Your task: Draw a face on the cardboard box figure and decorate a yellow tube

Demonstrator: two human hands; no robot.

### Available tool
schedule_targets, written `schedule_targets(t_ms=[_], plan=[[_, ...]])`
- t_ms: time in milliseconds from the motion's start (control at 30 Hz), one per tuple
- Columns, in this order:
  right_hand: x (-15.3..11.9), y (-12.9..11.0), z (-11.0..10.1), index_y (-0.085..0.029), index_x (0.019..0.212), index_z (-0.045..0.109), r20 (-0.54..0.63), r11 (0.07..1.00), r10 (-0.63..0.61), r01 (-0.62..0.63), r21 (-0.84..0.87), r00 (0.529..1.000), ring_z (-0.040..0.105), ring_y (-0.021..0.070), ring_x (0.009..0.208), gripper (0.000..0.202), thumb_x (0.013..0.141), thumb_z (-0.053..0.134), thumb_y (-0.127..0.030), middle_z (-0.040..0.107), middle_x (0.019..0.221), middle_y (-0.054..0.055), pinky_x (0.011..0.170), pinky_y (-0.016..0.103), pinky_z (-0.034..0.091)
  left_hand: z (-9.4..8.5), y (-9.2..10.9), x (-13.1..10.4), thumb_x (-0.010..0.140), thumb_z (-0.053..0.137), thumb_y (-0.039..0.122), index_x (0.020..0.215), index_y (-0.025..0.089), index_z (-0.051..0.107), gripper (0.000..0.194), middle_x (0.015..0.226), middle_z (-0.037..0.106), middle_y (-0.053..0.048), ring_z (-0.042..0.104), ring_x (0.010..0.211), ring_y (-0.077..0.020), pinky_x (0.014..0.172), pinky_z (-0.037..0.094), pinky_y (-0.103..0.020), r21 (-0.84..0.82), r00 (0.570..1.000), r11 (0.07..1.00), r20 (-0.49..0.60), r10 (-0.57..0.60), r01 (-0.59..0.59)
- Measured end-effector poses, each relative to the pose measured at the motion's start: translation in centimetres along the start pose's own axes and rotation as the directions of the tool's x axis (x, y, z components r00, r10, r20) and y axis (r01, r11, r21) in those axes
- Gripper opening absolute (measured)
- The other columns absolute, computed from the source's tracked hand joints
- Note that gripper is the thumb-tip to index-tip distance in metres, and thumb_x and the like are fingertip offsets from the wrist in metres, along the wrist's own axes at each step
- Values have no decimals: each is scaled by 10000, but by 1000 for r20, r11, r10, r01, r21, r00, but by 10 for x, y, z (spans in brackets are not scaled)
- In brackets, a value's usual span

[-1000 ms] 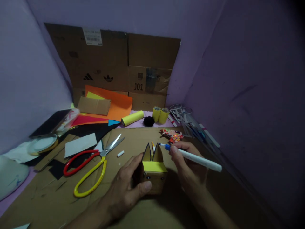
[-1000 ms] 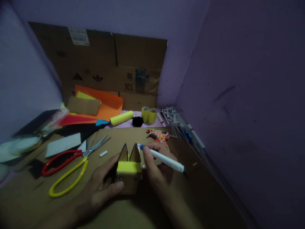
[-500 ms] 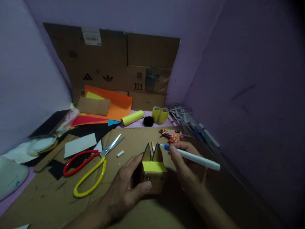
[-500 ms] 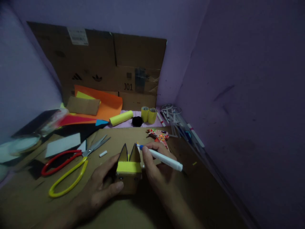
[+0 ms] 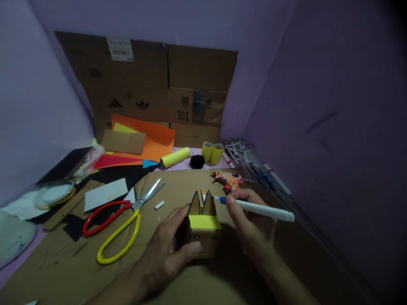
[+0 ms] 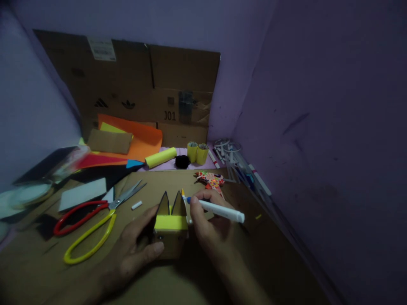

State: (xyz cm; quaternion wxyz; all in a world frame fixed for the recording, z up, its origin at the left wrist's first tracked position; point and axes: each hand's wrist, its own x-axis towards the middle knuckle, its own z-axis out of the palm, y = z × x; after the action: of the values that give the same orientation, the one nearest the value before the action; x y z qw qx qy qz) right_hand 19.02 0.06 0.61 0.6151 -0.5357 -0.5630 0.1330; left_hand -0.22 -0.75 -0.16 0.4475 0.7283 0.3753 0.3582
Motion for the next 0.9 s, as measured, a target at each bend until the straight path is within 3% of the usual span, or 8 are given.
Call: schedule_targets(t_ms=[300,900], plan=[[1,-1,-3,-211,661,593,43,999,-7,9,-45,999,510,122,472,149,805,589,-248,540,517,-46,412,218,329,1,1,0,803,647,356,1290,241,540,511,1280,607,-72,554,1157,-298,975,451,-390,3,999,1000,-34,-4,4],[7,-11,-4,-206,549,510,78,1000,12,-10,-28,997,432,91,390,158,703,544,-198,467,438,-66,378,192,313,0,-3,-1,817,639,332,1286,250,513,492,1238,605,-46,556,1145,-276,967,443,-369,-12,1000,1000,9,0,0]])
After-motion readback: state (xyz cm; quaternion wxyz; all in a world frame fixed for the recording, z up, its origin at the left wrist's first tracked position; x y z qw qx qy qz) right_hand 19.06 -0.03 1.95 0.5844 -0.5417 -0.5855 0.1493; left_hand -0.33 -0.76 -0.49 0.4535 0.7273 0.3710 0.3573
